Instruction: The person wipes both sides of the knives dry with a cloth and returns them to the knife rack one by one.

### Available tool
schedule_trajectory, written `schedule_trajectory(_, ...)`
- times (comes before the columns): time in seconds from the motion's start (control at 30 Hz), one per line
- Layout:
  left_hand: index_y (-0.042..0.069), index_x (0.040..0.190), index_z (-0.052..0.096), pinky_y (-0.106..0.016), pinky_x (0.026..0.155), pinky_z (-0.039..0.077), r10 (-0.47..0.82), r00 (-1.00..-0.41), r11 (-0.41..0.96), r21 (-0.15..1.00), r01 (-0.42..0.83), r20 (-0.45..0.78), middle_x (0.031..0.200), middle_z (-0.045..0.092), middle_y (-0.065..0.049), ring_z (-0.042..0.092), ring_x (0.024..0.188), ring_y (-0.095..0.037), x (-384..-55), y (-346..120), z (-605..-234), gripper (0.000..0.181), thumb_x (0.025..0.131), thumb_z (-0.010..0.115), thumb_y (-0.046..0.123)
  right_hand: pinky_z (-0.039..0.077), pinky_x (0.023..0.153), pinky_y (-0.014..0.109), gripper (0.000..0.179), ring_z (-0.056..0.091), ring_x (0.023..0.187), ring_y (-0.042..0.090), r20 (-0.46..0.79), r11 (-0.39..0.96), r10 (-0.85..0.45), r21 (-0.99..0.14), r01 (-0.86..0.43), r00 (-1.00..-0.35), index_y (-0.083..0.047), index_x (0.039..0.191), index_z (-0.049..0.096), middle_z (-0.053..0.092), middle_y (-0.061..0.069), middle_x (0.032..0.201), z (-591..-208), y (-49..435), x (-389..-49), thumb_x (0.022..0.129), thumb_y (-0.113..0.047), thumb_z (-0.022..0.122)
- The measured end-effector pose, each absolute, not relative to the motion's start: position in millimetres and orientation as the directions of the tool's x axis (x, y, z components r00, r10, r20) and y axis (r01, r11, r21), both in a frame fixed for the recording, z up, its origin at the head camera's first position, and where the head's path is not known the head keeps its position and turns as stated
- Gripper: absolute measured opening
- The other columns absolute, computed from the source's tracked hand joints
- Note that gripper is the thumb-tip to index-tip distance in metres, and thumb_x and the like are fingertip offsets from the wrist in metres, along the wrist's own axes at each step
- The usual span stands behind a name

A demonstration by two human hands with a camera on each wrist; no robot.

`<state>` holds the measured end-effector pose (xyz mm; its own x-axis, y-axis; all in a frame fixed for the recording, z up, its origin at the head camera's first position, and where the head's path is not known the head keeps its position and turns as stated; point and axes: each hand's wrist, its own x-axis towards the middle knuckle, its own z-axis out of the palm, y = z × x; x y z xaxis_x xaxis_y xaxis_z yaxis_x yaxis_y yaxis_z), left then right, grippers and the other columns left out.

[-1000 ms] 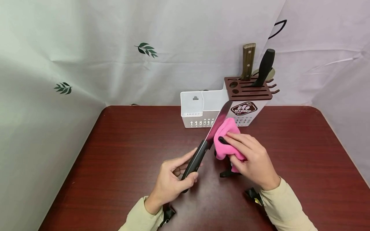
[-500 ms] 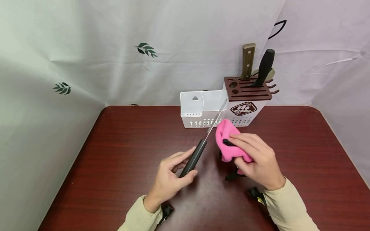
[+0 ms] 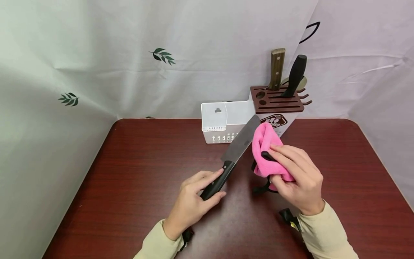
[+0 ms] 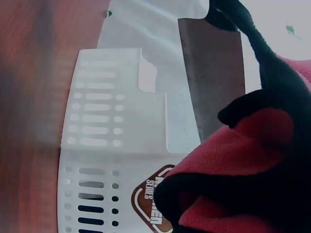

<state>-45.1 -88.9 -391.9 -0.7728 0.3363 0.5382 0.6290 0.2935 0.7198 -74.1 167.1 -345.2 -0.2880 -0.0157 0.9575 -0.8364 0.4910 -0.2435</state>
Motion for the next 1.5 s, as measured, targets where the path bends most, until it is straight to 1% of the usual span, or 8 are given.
schedule_trajectory(0.17,0.006,0.128,0.069,-0.023,0.075,0.054,0.345,-0.71,0.366,0.609,0.704,0.613,0.105,0.071,-0.003,0.069,0.087,-0.012,-44,-86,-392,0.046,0.085,0.082,0.013,0.049,0.092,0.032,0.027,0.062,0.081,0.042,0.961,0.495,-0.05,-0.212,-0.842,-0.272,0.007,0.092,0.076,0.072,0.023,0.092,-345,167,-73,0.085,-0.009,0.056)
schedule_trajectory(0.3,0.006,0.127,0.069,-0.023,0.075,0.055,0.357,-0.701,0.401,0.576,0.712,0.618,0.105,0.071,-0.003,0.069,0.086,-0.012,-44,-85,-391,0.048,0.082,0.083,0.008,0.047,0.093,0.033,0.027,0.064,0.085,0.042,0.95,0.494,-0.141,-0.177,-0.851,-0.28,0.005,0.096,0.077,0.072,0.022,0.097,-346,168,-71,0.088,-0.01,0.057)
schedule_trajectory(0.47,0.005,0.125,0.07,-0.023,0.075,0.055,0.372,-0.689,0.436,0.538,0.722,0.622,0.105,0.071,-0.003,0.069,0.087,-0.012,-43,-85,-392,0.05,0.078,0.085,0.005,0.043,0.097,0.032,0.03,0.065,0.095,0.04,0.897,0.485,-0.305,-0.143,-0.863,-0.32,0.003,0.104,0.076,0.072,0.02,0.107,-348,171,-66,0.09,-0.01,0.053)
schedule_trajectory(0.7,0.004,0.12,0.073,-0.025,0.073,0.056,0.409,-0.662,0.472,0.475,0.743,0.628,0.103,0.071,-0.003,0.07,0.084,-0.013,-42,-84,-393,0.047,0.075,0.086,0.006,0.042,0.09,0.041,0.039,0.063,0.111,0.032,0.772,0.506,-0.491,-0.125,-0.854,-0.404,-0.005,0.12,0.073,0.069,0.014,0.121,-352,170,-61,0.095,-0.014,0.045)
schedule_trajectory(0.87,0.007,0.12,0.073,-0.025,0.074,0.056,0.445,-0.675,0.509,0.453,0.731,0.589,0.104,0.07,-0.002,0.069,0.085,-0.012,-41,-84,-394,0.044,0.078,0.085,0.009,0.041,0.097,0.044,0.043,0.062,0.116,0.029,0.711,0.521,-0.539,-0.141,-0.842,-0.452,-0.007,0.125,0.07,0.067,0.011,0.123,-358,168,-62,0.094,-0.012,0.041)
schedule_trajectory(1.1,0.005,0.121,0.072,-0.027,0.076,0.057,0.505,-0.588,0.5,0.341,0.796,0.632,0.103,0.071,-0.005,0.07,0.085,-0.015,-42,-85,-396,0.046,0.076,0.083,0.005,0.033,0.113,0.04,0.044,0.059,0.121,0.029,0.617,0.504,-0.614,-0.174,-0.846,-0.492,-0.003,0.131,0.065,0.065,0.009,0.128,-365,168,-59,0.1,-0.015,0.035)
schedule_trajectory(1.37,0.004,0.117,0.073,-0.032,0.079,0.058,0.562,-0.533,0.534,0.214,0.818,0.633,0.105,0.072,-0.011,0.071,0.09,-0.02,-42,-86,-397,0.043,0.075,0.083,0.006,0.029,0.116,0.036,0.044,0.054,0.129,0.028,0.532,0.55,-0.615,-0.24,-0.8,-0.583,-0.004,0.136,0.061,0.061,0.009,0.136,-370,166,-58,0.1,-0.015,0.038)
schedule_trajectory(1.5,0.004,0.117,0.073,-0.031,0.077,0.058,0.577,-0.516,0.546,0.171,0.82,0.633,0.104,0.071,-0.011,0.07,0.086,-0.021,-42,-86,-397,0.044,0.075,0.084,0.007,0.03,0.115,0.038,0.043,0.054,0.128,0.028,0.552,0.567,-0.587,-0.242,-0.788,-0.592,-0.003,0.136,0.061,0.061,0.01,0.135,-372,164,-59,0.101,-0.014,0.037)
